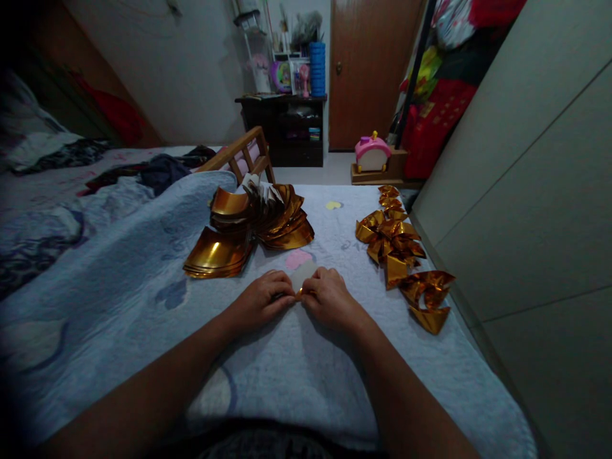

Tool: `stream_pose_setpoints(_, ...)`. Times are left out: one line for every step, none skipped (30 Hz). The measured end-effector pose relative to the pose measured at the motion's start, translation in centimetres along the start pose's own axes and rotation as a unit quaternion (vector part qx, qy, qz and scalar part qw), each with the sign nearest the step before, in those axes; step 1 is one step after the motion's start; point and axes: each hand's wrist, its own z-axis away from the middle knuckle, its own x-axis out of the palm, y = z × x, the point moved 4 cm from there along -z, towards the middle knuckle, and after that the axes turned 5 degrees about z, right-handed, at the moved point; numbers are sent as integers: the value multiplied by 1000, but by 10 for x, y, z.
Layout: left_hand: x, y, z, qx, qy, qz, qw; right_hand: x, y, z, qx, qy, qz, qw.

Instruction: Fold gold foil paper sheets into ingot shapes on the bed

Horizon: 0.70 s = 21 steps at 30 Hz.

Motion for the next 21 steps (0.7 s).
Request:
stream_pose_setpoints(0, 1, 0, -1, -1, -1, 1000, 0, 0, 0, 5, 1, -1, 1000)
stream_pose_setpoints(0, 1, 0, -3, -2, -2, 1000, 0, -1, -1, 11, 1, -1, 1000)
stream_pose_setpoints(0, 1, 0, -6, -4, -2, 1000, 1, -1, -1, 18, 1, -2, 1000)
stream_pose_setpoints(0, 1, 0, -10, -5, -2, 1000, 1, -1, -1, 25, 1, -4, 1000)
stream_pose_setpoints(0, 1, 0, -16, -4, 0, 1000, 1, -1, -2, 32, 0, -6, 999)
stream_pose_setpoints(0, 1, 0, -23, -2, 3, 1000, 1, -2, -2, 39, 0, -9, 999)
stream_pose_setpoints(0, 0, -1, -30, 1, 7, 1000, 1, -2, -2, 47, 0, -12, 999)
stream_pose_setpoints(-1, 0, -1, -37, 4, 11, 999, 1, -2, -2, 53, -2, -15, 998)
stream_pose_setpoints(-1, 0, -1, -43, 6, 13, 999, 2, -2, -2, 59, -3, -17, 998)
stream_pose_setpoints(-1, 0, -1, -48, 5, 15, 999, 2, -1, -2, 64, -5, -18, 998)
stream_pose_setpoints(-2, 0, -1, -50, 2, 15, 999, 2, -1, -3, 66, -7, -18, 998)
stream_pose_setpoints(-2, 1, -1, -50, -1, 13, 999, 3, -1, -3, 66, -9, -15, 998)
stream_pose_setpoints(-2, 1, -1, -50, -6, 10, 999, 3, -2, -3, 64, -11, -10, 998)
stream_pose_setpoints(-1, 2, -1, -51, -9, 6, 999, 3, -2, -4, 63, -14, -3, 998)
stream_pose_setpoints(-1, 2, -1, -52, -12, 0, 999, 4, -2, -4, 63, -18, 5, 998)
stream_pose_setpoints(-1, 2, -1, -55, -14, -6, 998, 4, -1, -5, 65, -23, 13, 998)
stream_pose_setpoints(-1, 2, 0, -59, -15, -12, 998, 5, -1, -5, 69, -27, 21, 997)
stream_pose_setpoints(-1, 2, 0, -63, -16, -17, 998, 5, -1, -6, 74, -30, 28, 996)
stream_pose_setpoints(0, 2, 0, -66, -17, -21, 997, 6, -1, -7, 81, -31, 35, 996)
stream_pose_setpoints(0, 2, 0, -69, -17, -24, 997, 6, -1, -7, 87, -32, 42, 995)
stream_pose_setpoints(0, 2, 0, -70, -19, -27, 997, 6, -2, -7, 93, -31, 48, 994)
